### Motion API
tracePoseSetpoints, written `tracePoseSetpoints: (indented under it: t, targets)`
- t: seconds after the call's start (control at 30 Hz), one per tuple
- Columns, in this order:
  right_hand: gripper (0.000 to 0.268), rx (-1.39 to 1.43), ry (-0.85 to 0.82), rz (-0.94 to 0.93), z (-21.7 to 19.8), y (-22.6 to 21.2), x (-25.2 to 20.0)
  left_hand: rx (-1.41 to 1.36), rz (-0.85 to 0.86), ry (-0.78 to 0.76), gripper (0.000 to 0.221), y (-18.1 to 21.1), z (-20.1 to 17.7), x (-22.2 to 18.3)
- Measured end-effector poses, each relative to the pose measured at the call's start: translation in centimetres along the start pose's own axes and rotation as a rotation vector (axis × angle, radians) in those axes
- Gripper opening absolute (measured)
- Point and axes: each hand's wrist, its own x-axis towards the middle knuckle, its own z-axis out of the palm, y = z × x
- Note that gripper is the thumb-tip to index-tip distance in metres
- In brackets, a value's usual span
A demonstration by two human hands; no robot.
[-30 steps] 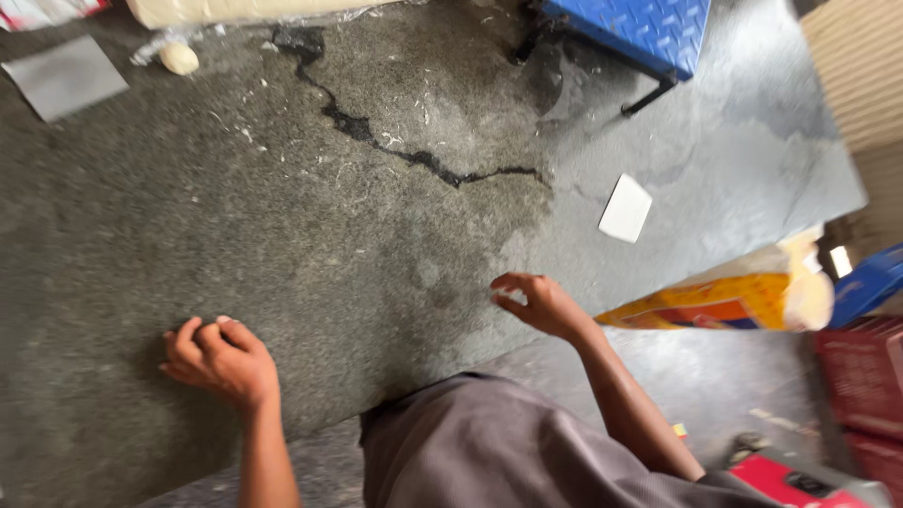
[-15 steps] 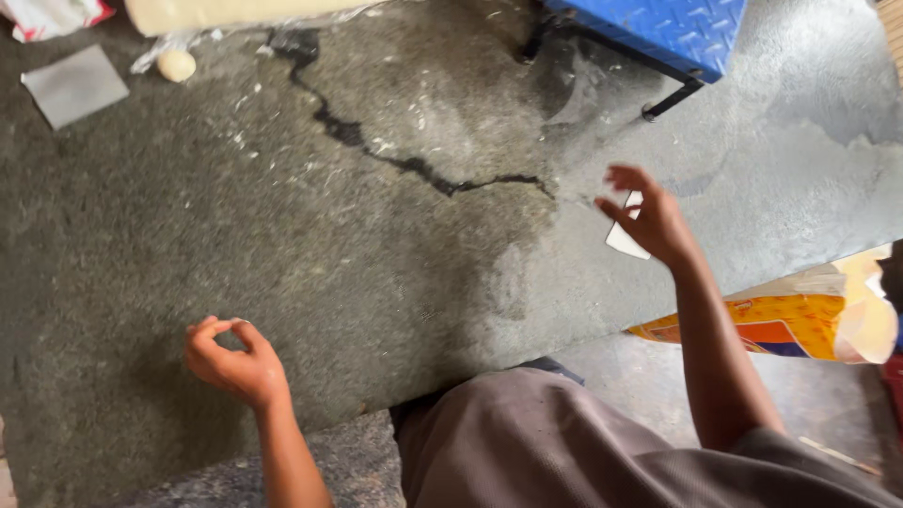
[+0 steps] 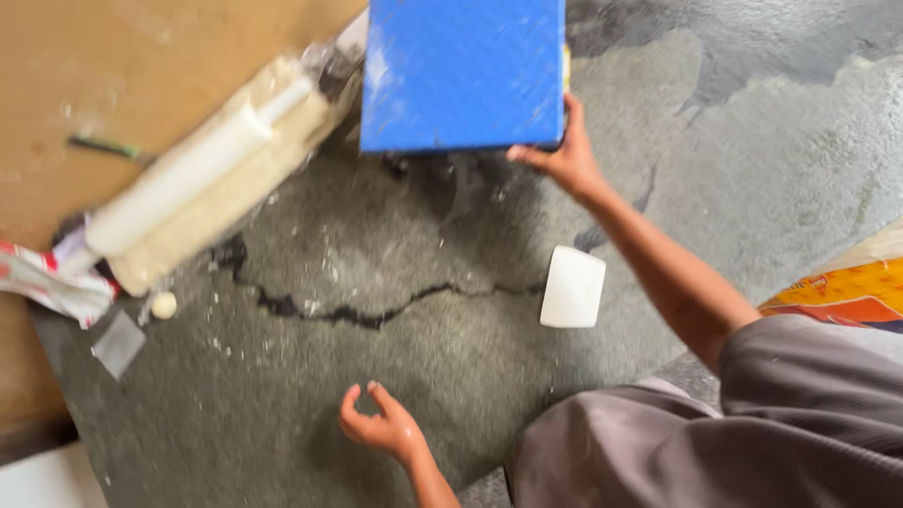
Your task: The person uses a white plastic card to scrape residue off a stone counter and then uses the card to scrape residue off their fingers and palms.
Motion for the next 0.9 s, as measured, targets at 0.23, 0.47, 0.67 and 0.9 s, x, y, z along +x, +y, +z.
tracePoseSetpoints:
  t: [0.23, 0.47, 0.67, 0.9]
  targets:
    - [0.13, -0.064, 0.128, 0.202, 0.4, -4.8, -0.9, 0.124, -0.006, -0.059, 0.03, 1.2, 1.1, 0.0]
    - [0.134, -0.246, 0.152, 0.094, -5.7, -4.0, -2.1, 0.274, -0.118, -0.187, 0.033, 6.4, 3.1, 1.4]
    - [0.124, -0.267, 0.162, -0.063, -13.4, -2.0, -5.1, 0.367, 0.055, -0.219, 0.036, 5.4, 5.1, 0.8]
    - [0.128, -0.324, 0.341, -0.058, -18.1, -2.2, -6.5, 0.555, 0.062, -0.105, 0.042, -1.2, 3.4, 0.7]
